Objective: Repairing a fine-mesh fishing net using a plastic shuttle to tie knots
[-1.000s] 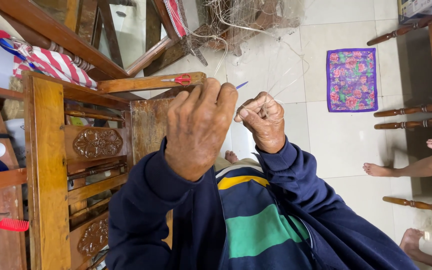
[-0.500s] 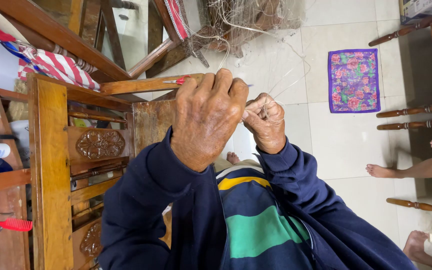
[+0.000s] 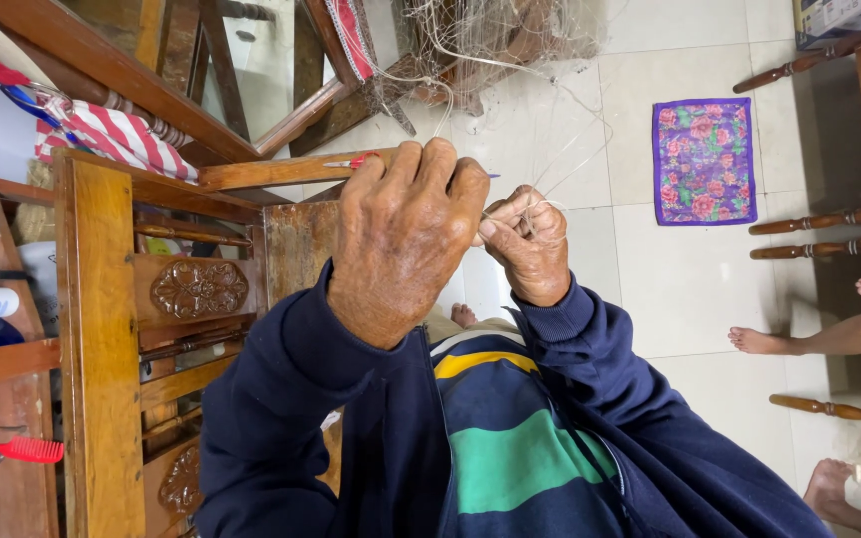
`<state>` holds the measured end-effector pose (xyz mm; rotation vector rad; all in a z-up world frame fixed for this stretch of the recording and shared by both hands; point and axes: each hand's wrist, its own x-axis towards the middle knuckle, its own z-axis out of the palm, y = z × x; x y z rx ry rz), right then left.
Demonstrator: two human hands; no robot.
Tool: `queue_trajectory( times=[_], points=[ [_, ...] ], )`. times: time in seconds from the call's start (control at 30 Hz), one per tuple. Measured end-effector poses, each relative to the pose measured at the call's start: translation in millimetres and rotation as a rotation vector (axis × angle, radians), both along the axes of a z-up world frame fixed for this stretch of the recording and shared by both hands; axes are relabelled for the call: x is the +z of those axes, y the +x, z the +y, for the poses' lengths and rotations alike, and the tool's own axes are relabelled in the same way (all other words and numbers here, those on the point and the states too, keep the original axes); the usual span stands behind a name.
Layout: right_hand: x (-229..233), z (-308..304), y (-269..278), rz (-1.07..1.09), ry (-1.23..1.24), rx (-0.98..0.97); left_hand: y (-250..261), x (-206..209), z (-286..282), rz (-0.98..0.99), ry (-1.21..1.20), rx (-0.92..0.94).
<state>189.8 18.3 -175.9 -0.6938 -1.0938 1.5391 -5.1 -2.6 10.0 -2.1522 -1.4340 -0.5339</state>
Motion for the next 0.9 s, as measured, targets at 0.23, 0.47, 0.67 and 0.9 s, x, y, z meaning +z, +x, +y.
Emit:
queue_trajectory(
  times=[0.23,0.47,0.67,0.9],
  points=[
    [0.9,-2.1,-1.9,-0.025,-0.019,-0.011,0.8,-9.0,1.5,0.005,-0.017,0.005],
    [1.5,1.4,-3.7,-0.035,0.032,-0.045,1.1,-5.8,-11.0,-0.051,0.001,0.103],
    [3.7,-0.3,-5.4,-0.031,0.057,-0.018,-0.5,-21.0,-13.7,-0.207,-0.035,0.082],
    [-29.8,12.4,-1.6,0.132,0.109,-0.046,-2.9,-50.8,-41.1,-0.693,-0.156,-0.042]
  ],
)
